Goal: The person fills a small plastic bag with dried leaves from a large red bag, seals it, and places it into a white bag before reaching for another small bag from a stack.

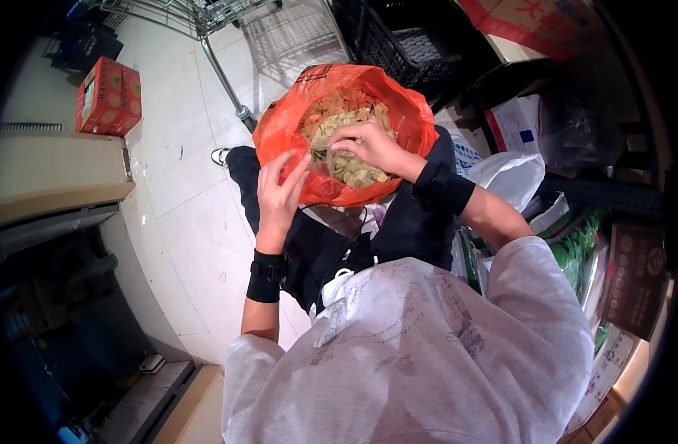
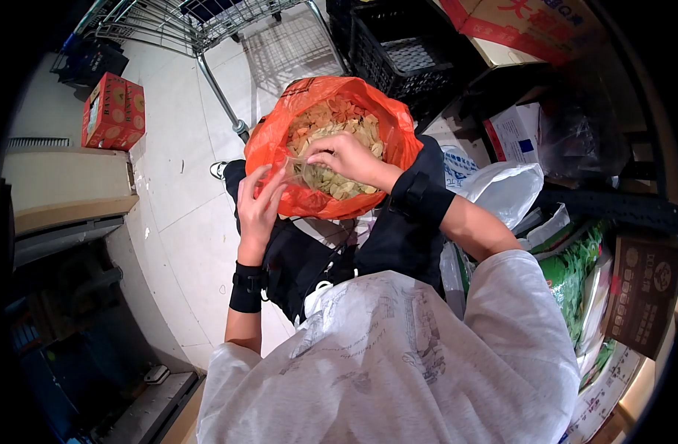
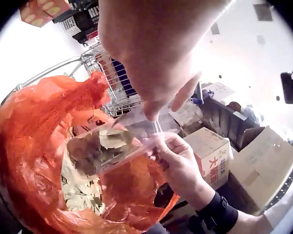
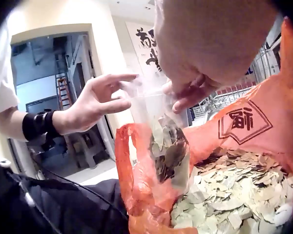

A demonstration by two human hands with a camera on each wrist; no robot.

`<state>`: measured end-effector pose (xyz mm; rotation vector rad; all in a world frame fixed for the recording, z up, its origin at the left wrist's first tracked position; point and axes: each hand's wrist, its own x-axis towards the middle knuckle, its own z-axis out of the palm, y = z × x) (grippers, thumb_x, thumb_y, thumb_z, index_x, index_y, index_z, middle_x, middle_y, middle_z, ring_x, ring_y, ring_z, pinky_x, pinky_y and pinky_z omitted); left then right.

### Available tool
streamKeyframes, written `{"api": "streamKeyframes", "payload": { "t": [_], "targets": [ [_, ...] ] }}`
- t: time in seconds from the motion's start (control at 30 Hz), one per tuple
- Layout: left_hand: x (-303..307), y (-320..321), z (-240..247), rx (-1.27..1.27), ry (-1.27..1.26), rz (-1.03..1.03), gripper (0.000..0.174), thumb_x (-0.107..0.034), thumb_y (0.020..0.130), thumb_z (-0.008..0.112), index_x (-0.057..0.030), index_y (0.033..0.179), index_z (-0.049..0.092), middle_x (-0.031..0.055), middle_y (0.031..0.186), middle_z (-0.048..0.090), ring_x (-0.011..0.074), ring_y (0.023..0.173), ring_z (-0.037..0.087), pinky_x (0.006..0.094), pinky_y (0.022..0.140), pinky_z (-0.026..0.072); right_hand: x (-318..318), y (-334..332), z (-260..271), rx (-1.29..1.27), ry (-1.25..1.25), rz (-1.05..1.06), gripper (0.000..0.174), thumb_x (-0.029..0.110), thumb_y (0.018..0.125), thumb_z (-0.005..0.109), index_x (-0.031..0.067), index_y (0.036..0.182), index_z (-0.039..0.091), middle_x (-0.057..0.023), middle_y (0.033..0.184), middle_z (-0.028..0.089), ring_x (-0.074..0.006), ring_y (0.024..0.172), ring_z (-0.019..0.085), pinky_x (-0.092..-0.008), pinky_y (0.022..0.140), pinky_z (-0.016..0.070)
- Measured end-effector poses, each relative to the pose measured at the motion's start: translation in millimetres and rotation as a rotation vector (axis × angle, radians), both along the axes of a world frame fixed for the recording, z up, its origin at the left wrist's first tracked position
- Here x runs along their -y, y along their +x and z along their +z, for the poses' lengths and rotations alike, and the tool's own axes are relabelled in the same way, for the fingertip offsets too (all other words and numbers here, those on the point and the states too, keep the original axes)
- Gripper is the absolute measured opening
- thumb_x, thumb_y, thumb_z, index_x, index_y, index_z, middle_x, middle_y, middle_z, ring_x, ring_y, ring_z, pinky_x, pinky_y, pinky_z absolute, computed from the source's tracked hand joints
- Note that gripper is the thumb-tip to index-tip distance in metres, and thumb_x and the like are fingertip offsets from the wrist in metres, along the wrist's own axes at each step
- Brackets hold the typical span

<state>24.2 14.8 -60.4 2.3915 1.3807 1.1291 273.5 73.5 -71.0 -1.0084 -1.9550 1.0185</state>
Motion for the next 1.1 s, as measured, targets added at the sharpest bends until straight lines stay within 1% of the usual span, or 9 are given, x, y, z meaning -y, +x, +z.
{"api": "streamKeyframes", "payload": {
  "t": [0.17,0.23,0.37,0.43,0.57,0.77,0.83,0.97,1.1],
  "targets": [
    [3.3,-6.9,-21.0,-0.045,0.028,-0.105,0.022,-0.003,0.081,0.081,-0.0020,0.102,0.075,0.0102,0.114,0.070,0.0299,0.100,0.064,0.0408,0.087,0.0509,4.7,5.6,-17.7,-0.001,0.008,0.010,0.013,0.009,0.095,0.072,-0.0002,0.104,0.074,-0.0158,0.095,0.076,-0.0330,0.084,0.073,-0.0405,0.076,0.0554],
    [5.1,-3.0,-23.2,-0.048,0.002,-0.164,0.015,-0.001,0.082,0.076,-0.0004,0.096,0.071,0.0086,0.109,0.070,0.0301,0.096,0.062,0.0418,0.082,0.0488,8.3,7.7,-14.2,0.073,0.035,0.092,0.016,0.010,0.098,0.070,-0.0017,0.109,0.072,-0.0146,0.101,0.077,-0.0311,0.094,0.075,-0.0383,0.081,0.0570],
    [8.9,-1.3,-21.9,-0.138,-0.037,-0.221,0.020,0.000,0.082,0.071,-0.0008,0.102,0.070,0.0087,0.109,0.069,0.0294,0.095,0.062,0.0409,0.081,0.0480,23.2,3.2,15.2,0.131,0.057,0.002,0.023,0.018,0.099,0.070,-0.0029,0.108,0.070,-0.0174,0.102,0.076,-0.0327,0.093,0.074,-0.0408,0.080,0.0568],
    [11.0,1.4,-23.4,-0.209,-0.045,-0.249,0.031,-0.002,0.079,0.065,-0.0029,0.110,0.068,0.0096,0.114,0.067,0.0281,0.098,0.061,0.0404,0.085,0.0487,26.7,-6.7,34.0,0.316,-0.114,-0.091,0.033,0.030,0.097,0.072,-0.0023,0.100,0.068,-0.0191,0.096,0.075,-0.0341,0.086,0.074,-0.0441,0.076,0.0564],
    [10.2,12.5,-25.6,-0.232,-0.031,-0.273,0.033,-0.001,0.079,0.065,-0.0030,0.111,0.067,0.0115,0.115,0.066,0.0290,0.097,0.061,0.0400,0.084,0.0493,16.4,-13.2,6.2,0.422,-0.094,-0.079,0.030,0.028,0.093,0.072,-0.0013,0.096,0.067,-0.0216,0.088,0.074,-0.0373,0.078,0.073,-0.0479,0.072,0.0556],
    [-1.0,2.6,-32.8,-0.101,-0.104,-0.240,0.025,-0.003,0.088,0.071,0.0027,0.112,0.067,0.0148,0.109,0.068,0.0318,0.099,0.065,0.0421,0.086,0.0522,4.9,-13.0,-0.8,0.433,0.053,-0.148,0.018,0.011,0.088,0.063,-0.0032,0.097,0.069,-0.0256,0.080,0.070,-0.0415,0.074,0.071,-0.0498,0.069,0.0555],
    [-1.5,-0.7,-18.2,-0.128,-0.073,-0.263,0.025,-0.003,0.089,0.072,0.0021,0.113,0.067,0.0149,0.112,0.068,0.0325,0.100,0.065,0.0431,0.086,0.0524,4.9,-11.6,6.3,0.292,0.057,-0.177,0.016,0.013,0.088,0.063,-0.0034,0.087,0.063,-0.0245,0.074,0.068,-0.0446,0.073,0.069,-0.0532,0.069,0.0550],
    [5.7,-3.3,-17.0,-0.162,-0.007,-0.245,0.025,-0.001,0.090,0.073,0.0002,0.114,0.069,0.0155,0.121,0.066,0.0349,0.106,0.065,0.0447,0.090,0.0539,4.5,-12.0,-1.5,0.333,0.048,-0.179,0.015,0.012,0.088,0.062,-0.0028,0.089,0.065,-0.0236,0.075,0.069,-0.0439,0.073,0.069,-0.0532,0.069,0.0550],
    [9.6,-2.1,-31.7,-0.070,-0.028,-0.163,0.026,0.000,0.089,0.075,-0.0009,0.114,0.070,0.0163,0.128,0.063,0.0363,0.110,0.066,0.0429,0.092,0.0553,9.7,-16.5,-9.2,0.299,0.013,-0.138,0.019,0.011,0.092,0.064,-0.0036,0.102,0.072,-0.0227,0.082,0.073,-0.0376,0.072,0.073,-0.0453,0.068,0.0569]
  ]
}}
